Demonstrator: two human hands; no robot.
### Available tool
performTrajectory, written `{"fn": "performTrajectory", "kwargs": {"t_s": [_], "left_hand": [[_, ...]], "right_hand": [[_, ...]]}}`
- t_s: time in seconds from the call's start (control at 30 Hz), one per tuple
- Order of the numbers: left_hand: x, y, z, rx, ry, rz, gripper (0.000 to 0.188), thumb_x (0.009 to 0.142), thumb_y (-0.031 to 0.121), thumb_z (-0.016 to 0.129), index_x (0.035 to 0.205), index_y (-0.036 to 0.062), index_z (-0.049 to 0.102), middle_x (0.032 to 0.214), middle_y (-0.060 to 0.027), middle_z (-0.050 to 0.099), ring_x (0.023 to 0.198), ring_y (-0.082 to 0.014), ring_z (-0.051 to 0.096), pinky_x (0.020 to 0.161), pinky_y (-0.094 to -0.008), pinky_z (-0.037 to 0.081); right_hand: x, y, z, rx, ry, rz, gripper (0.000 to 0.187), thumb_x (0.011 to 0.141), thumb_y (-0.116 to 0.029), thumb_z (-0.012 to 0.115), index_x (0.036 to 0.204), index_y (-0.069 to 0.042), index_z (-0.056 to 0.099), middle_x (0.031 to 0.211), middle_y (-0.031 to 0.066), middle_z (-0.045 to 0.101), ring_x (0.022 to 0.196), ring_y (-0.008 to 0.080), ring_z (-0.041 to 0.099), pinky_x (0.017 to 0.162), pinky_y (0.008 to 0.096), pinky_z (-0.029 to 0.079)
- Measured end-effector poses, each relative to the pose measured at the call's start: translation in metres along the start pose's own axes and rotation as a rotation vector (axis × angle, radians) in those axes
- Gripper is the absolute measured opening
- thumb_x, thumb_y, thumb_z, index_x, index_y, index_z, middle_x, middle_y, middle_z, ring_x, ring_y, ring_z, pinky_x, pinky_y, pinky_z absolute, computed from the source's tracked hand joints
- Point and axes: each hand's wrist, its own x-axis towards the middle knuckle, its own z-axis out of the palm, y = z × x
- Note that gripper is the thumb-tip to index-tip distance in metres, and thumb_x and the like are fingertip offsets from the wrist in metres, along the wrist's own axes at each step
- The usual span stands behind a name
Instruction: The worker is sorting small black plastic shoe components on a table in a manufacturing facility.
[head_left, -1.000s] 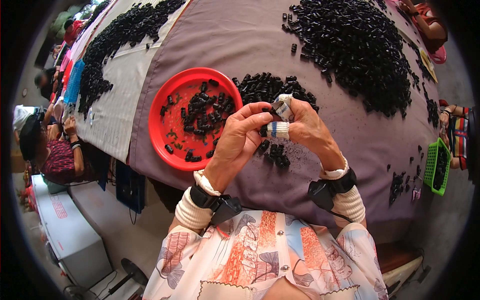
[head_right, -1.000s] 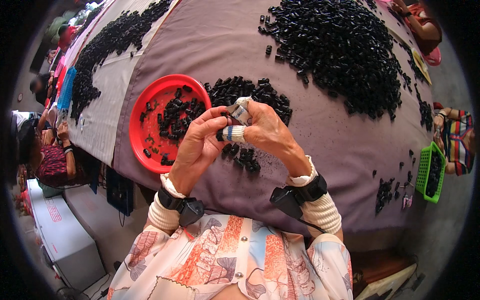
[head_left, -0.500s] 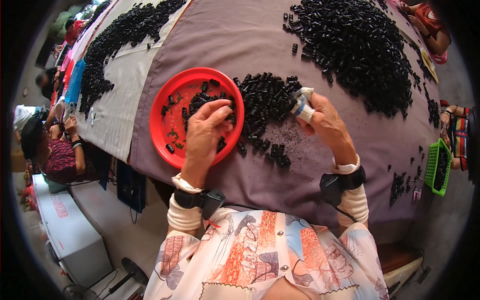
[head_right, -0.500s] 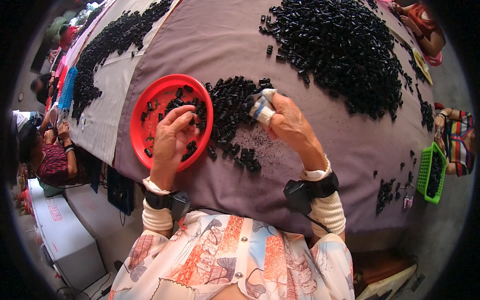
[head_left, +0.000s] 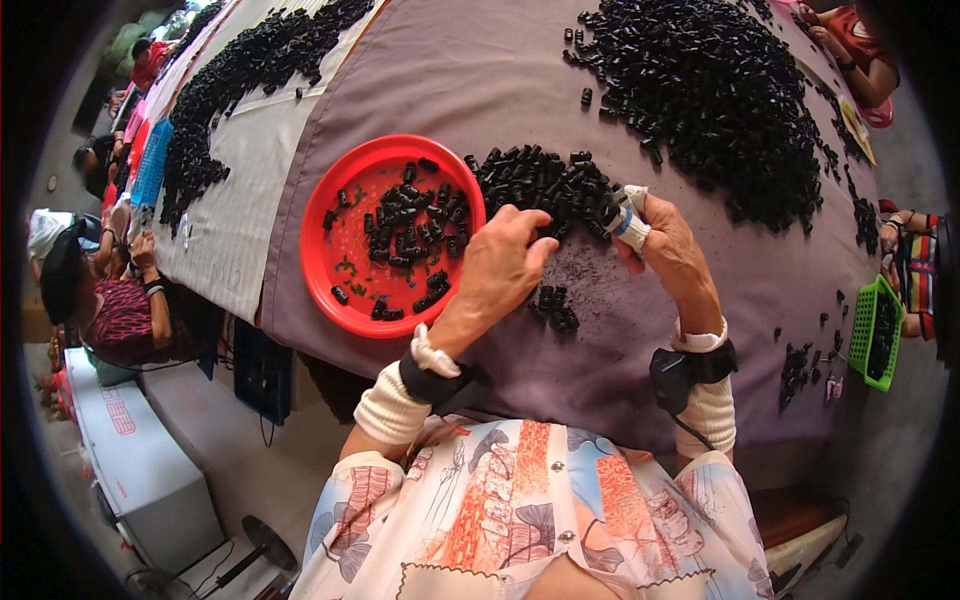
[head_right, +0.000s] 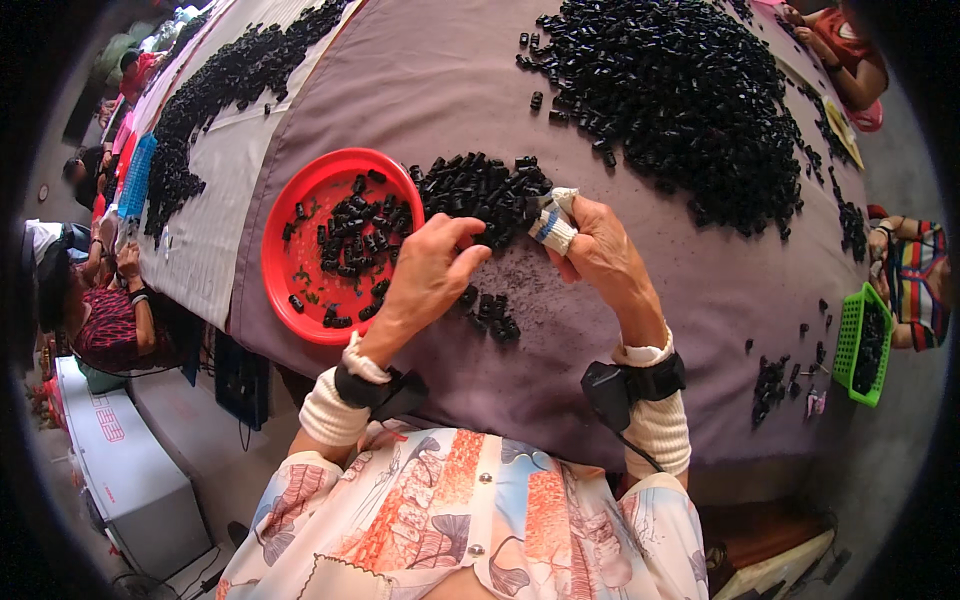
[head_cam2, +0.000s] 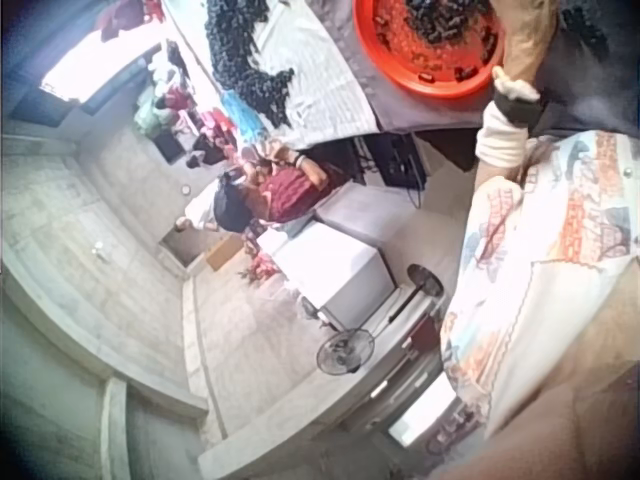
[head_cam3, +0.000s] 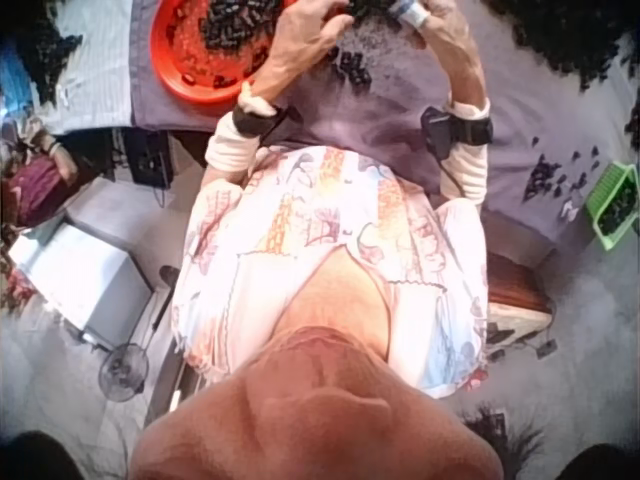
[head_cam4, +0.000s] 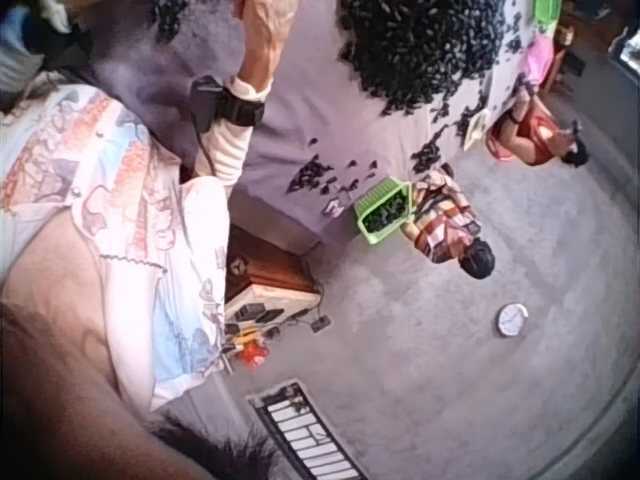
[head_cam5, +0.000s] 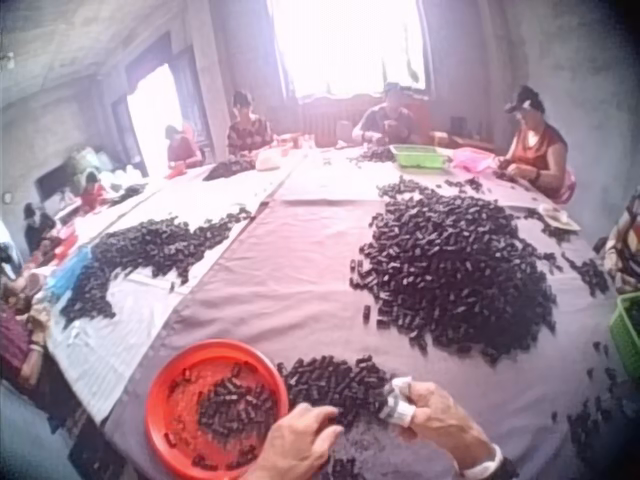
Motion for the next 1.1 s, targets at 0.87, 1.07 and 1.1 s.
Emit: {"fn": "performTrajectory", "kwargs": {"t_s": [0.87, 1.07, 1.1], "left_hand": [[-0.005, 0.000, 0.044, 0.381, -0.088, 0.250, 0.018, 0.070, 0.012, 0.068, 0.083, 0.0073, 0.057, 0.083, -0.0099, 0.051, 0.081, -0.0273, 0.054, 0.065, -0.0387, 0.048], [-0.015, 0.004, 0.020, -0.091, -0.172, 0.098, 0.015, 0.075, 0.006, 0.065, 0.088, 0.0018, 0.059, 0.079, -0.0091, 0.058, 0.071, -0.0192, 0.059, 0.062, -0.0295, 0.048], [-0.015, 0.005, 0.016, -0.092, -0.172, 0.099, 0.015, 0.075, 0.006, 0.065, 0.088, 0.0018, 0.059, 0.079, -0.0091, 0.058, 0.071, -0.0192, 0.059, 0.062, -0.0295, 0.048]], "right_hand": [[-0.007, 0.015, -0.012, -0.021, 0.002, 0.078, 0.016, 0.084, -0.016, 0.057, 0.095, -0.005, 0.061, 0.057, -0.0035, 0.048, 0.046, 0.0045, 0.042, 0.040, 0.0205, 0.033], [-0.011, 0.016, 0.005, -0.045, -0.065, 0.137, 0.009, 0.084, -0.013, 0.057, 0.083, -0.004, 0.058, 0.057, -0.0019, 0.049, 0.046, 0.0055, 0.044, 0.040, 0.0219, 0.035], [-0.010, 0.018, 0.009, -0.045, -0.064, 0.138, 0.009, 0.084, -0.013, 0.057, 0.083, -0.004, 0.058, 0.057, -0.0019, 0.049, 0.046, 0.0055, 0.044, 0.040, 0.0219, 0.035]]}}
